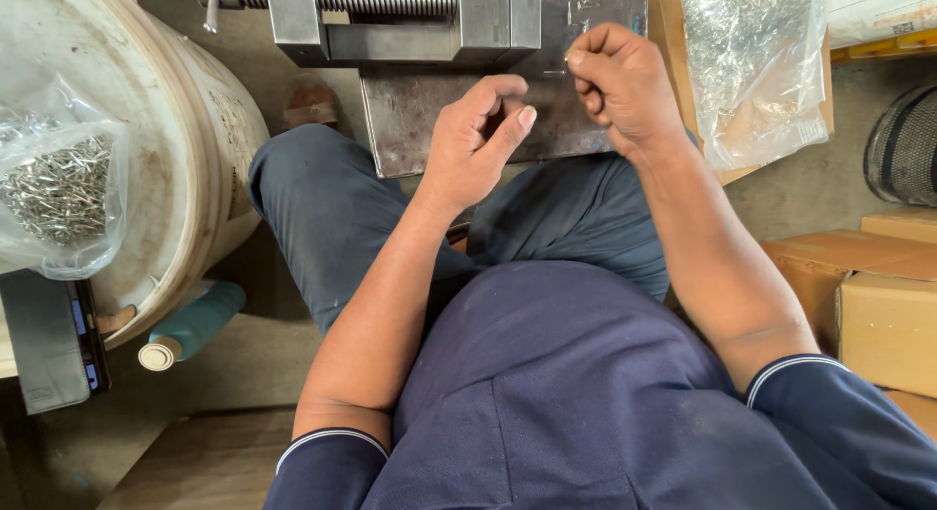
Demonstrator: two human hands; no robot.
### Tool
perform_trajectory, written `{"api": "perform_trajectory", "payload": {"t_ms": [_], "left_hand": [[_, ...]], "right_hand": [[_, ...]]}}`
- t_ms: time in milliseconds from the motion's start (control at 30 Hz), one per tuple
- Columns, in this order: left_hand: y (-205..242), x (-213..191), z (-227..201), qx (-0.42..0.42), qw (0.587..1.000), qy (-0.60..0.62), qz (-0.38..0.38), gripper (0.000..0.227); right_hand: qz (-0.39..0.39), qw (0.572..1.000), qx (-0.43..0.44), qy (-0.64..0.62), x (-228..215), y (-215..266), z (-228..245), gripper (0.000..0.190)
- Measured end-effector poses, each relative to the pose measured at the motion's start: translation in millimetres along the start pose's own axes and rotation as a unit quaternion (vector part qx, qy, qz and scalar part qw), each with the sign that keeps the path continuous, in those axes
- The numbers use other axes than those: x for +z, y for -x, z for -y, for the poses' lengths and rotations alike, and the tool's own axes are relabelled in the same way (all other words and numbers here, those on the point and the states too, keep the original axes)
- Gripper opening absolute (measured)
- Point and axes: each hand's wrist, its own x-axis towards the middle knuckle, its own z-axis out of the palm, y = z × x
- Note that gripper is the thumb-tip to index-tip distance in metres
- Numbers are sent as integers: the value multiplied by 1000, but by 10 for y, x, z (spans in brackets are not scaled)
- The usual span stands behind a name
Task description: The person sits on the floor and uses a bench vise to assemble small metal fasteners. They pick up individual pins and sleeves, insert them into the vise jaws, and tighten the screw to secure the components together before releasing them.
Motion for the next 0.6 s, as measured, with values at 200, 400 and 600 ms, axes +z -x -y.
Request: {"api": "perform_trajectory", "payload": {"t_ms": [200,400,600], "left_hand": [[-7,32,-65,17,997,-75,-20,33],[-36,57,-99,38,994,-105,-14,12],[-27,24,-91,-5,994,-112,3,11]], "right_hand": [[89,957,101,-258,173,239,-59,7],[109,961,72,-243,313,309,-99,8],[69,996,-55,27,309,330,-24,13]]}}
